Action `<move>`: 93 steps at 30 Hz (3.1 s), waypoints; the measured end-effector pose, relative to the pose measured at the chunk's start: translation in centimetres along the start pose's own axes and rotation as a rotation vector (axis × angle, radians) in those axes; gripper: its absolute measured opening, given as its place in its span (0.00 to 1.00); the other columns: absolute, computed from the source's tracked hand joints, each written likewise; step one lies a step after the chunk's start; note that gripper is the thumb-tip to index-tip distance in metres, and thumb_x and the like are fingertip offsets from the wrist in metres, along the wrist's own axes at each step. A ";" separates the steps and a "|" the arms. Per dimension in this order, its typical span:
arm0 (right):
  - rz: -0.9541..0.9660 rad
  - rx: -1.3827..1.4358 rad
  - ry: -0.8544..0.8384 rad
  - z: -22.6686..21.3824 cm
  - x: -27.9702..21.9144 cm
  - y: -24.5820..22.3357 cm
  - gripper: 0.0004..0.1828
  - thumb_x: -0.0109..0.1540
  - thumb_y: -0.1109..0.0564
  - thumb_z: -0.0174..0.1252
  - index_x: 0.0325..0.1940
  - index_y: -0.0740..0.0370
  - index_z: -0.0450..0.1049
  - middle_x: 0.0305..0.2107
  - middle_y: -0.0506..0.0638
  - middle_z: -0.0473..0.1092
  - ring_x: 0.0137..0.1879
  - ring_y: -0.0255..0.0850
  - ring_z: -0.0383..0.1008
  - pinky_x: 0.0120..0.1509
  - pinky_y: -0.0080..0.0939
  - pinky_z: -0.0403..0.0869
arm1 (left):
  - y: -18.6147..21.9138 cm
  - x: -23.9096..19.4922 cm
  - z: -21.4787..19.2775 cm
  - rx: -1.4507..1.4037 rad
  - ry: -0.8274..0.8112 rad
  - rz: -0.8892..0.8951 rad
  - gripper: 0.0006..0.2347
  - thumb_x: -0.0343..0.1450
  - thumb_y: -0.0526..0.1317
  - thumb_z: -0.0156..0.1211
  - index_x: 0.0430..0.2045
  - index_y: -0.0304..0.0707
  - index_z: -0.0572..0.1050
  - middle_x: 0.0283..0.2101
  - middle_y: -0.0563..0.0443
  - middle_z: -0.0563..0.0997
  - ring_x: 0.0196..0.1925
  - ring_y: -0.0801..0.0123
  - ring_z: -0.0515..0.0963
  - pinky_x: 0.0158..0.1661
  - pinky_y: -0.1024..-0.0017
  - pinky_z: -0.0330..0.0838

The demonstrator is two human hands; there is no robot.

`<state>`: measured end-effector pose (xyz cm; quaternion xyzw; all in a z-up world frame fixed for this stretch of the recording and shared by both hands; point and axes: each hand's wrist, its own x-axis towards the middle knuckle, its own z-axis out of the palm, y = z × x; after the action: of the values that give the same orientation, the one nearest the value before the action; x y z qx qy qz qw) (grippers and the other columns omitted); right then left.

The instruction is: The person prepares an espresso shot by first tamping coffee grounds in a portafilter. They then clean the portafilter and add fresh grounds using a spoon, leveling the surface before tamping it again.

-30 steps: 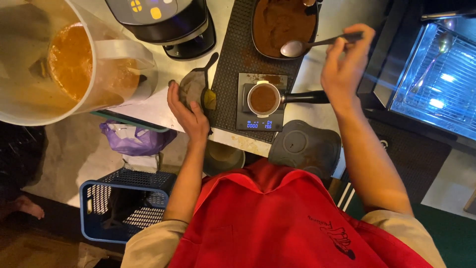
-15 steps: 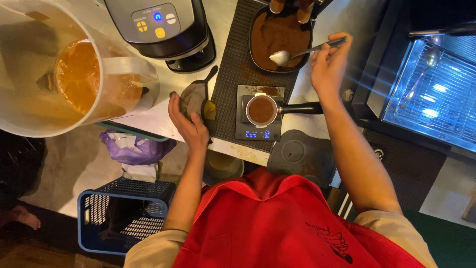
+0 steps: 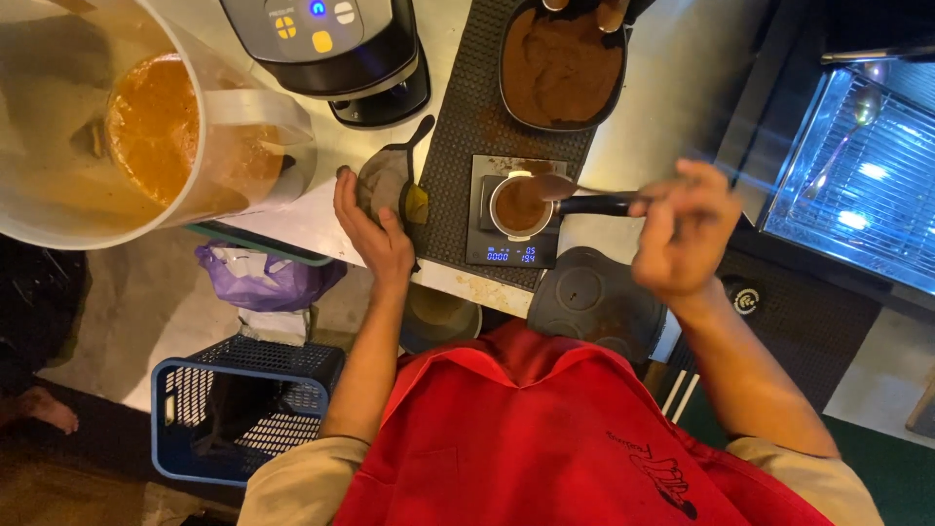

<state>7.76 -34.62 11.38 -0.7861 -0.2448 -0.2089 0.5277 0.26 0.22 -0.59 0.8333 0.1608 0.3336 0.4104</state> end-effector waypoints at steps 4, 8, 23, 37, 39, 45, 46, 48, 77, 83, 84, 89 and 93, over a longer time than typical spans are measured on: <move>-0.079 -0.021 0.057 0.2 1.6 -1.2 0.13 0.71 0.72 0.40 0.58 0.64 0.51 0.57 0.65 0.56 0.31 0.47 0.64 0.36 0.44 0.72 | 0.8 0.0 -0.4 0.017 -0.011 -0.016 0.26 0.83 0.56 0.35 0.67 0.33 0.62 0.70 0.38 0.66 0.74 0.46 0.66 0.72 0.49 0.60; 0.167 -0.088 0.106 1.8 5.8 0.1 0.12 0.73 0.71 0.42 0.59 0.61 0.55 0.48 0.56 0.54 0.43 0.42 0.63 0.48 0.40 0.76 | 0.6 0.1 -0.3 0.021 -0.015 0.000 0.25 0.83 0.56 0.35 0.67 0.33 0.62 0.70 0.38 0.66 0.74 0.45 0.66 0.72 0.49 0.61; 0.569 -0.194 0.094 0.2 1.0 -2.3 0.32 0.72 0.62 0.58 0.78 0.55 0.54 0.31 0.43 0.67 0.38 0.32 0.67 0.56 0.33 0.70 | -1.8 0.8 0.6 -0.164 -0.061 0.009 0.29 0.82 0.58 0.38 0.68 0.29 0.58 0.70 0.35 0.64 0.74 0.47 0.63 0.74 0.55 0.54; 0.655 -0.121 0.227 -20.4 -18.6 -5.2 0.09 0.71 0.60 0.52 0.51 0.63 0.76 0.28 0.48 0.74 0.33 0.36 0.74 0.40 0.36 0.74 | 23.7 -11.3 1.5 -0.364 -0.449 0.451 0.16 0.81 0.46 0.46 0.40 0.28 0.76 0.43 0.37 0.81 0.48 0.48 0.79 0.57 0.51 0.73; 0.656 -0.179 0.200 -23.9 -21.3 -2.8 0.08 0.69 0.59 0.56 0.50 0.57 0.79 0.27 0.45 0.77 0.33 0.38 0.77 0.45 0.40 0.75 | 27.4 -16.6 5.6 -0.406 -0.552 0.464 0.12 0.76 0.45 0.55 0.37 0.34 0.80 0.40 0.43 0.84 0.45 0.49 0.82 0.56 0.53 0.74; 0.525 -0.351 0.294 -37.5 -27.6 0.5 0.06 0.67 0.57 0.61 0.43 0.54 0.84 0.28 0.46 0.80 0.37 0.46 0.80 0.51 0.47 0.76 | 37.7 -32.3 17.5 -0.476 -0.942 0.376 0.08 0.71 0.41 0.64 0.42 0.46 0.83 0.44 0.55 0.85 0.49 0.57 0.83 0.54 0.59 0.74; 0.479 -0.438 0.419 -39.9 -28.9 1.4 0.06 0.67 0.54 0.64 0.41 0.53 0.85 0.31 0.46 0.80 0.40 0.45 0.80 0.53 0.46 0.76 | 39.5 -34.1 19.3 -0.452 -1.012 0.357 0.09 0.72 0.39 0.63 0.45 0.46 0.81 0.47 0.54 0.84 0.52 0.56 0.82 0.55 0.58 0.74; 0.323 -0.513 0.515 -47.8 -28.1 0.7 0.11 0.69 0.52 0.59 0.40 0.57 0.83 0.31 0.48 0.79 0.41 0.46 0.79 0.54 0.45 0.75 | 42.1 -37.2 21.0 -0.444 -1.044 0.350 0.10 0.72 0.38 0.63 0.46 0.42 0.80 0.48 0.49 0.83 0.53 0.51 0.81 0.55 0.55 0.73; 0.476 0.395 -0.123 -39.2 -19.5 -0.3 0.12 0.67 0.59 0.53 0.48 0.67 0.80 0.29 0.53 0.81 0.28 0.36 0.79 0.38 0.32 0.76 | 40.0 -35.3 17.3 -0.278 -0.644 0.186 0.06 0.73 0.39 0.63 0.41 0.45 0.82 0.41 0.53 0.85 0.47 0.55 0.85 0.51 0.60 0.76; 0.523 0.246 -0.273 -24.8 -14.0 -3.1 0.09 0.68 0.62 0.54 0.46 0.63 0.81 0.27 0.51 0.81 0.30 0.38 0.80 0.43 0.38 0.79 | 28.3 -26.2 7.3 -0.264 -0.311 0.098 0.04 0.74 0.37 0.63 0.38 0.46 0.84 0.37 0.55 0.86 0.43 0.59 0.86 0.48 0.63 0.77; 0.507 0.198 -0.250 -22.0 -13.0 -3.5 0.09 0.67 0.62 0.57 0.49 0.64 0.80 0.32 0.55 0.80 0.36 0.41 0.80 0.48 0.43 0.78 | 26.2 -24.1 5.3 -0.260 -0.235 0.112 0.05 0.75 0.40 0.62 0.36 0.45 0.83 0.34 0.55 0.86 0.39 0.59 0.85 0.46 0.64 0.77; 0.539 0.262 -0.135 -8.3 -5.4 -4.2 0.24 0.71 0.67 0.51 0.72 0.75 0.61 0.54 0.65 0.69 0.58 0.47 0.68 0.68 0.54 0.70 | 16.1 -12.4 -2.6 -0.220 -0.110 0.084 0.13 0.78 0.48 0.55 0.32 0.42 0.82 0.32 0.51 0.85 0.36 0.55 0.84 0.43 0.63 0.76; 0.614 -0.017 -0.130 -2.5 1.2 -1.3 0.38 0.75 0.58 0.55 0.81 0.58 0.39 0.76 0.65 0.50 0.78 0.62 0.58 0.78 0.66 0.59 | 9.7 -4.4 -5.6 -0.046 -0.110 0.112 0.09 0.78 0.43 0.56 0.43 0.37 0.77 0.44 0.45 0.81 0.48 0.51 0.79 0.54 0.59 0.69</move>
<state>7.72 -36.38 13.91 -0.8394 -0.0275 0.0087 0.5427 -6.85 -4.85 7.62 0.8485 0.0834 0.3134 0.4181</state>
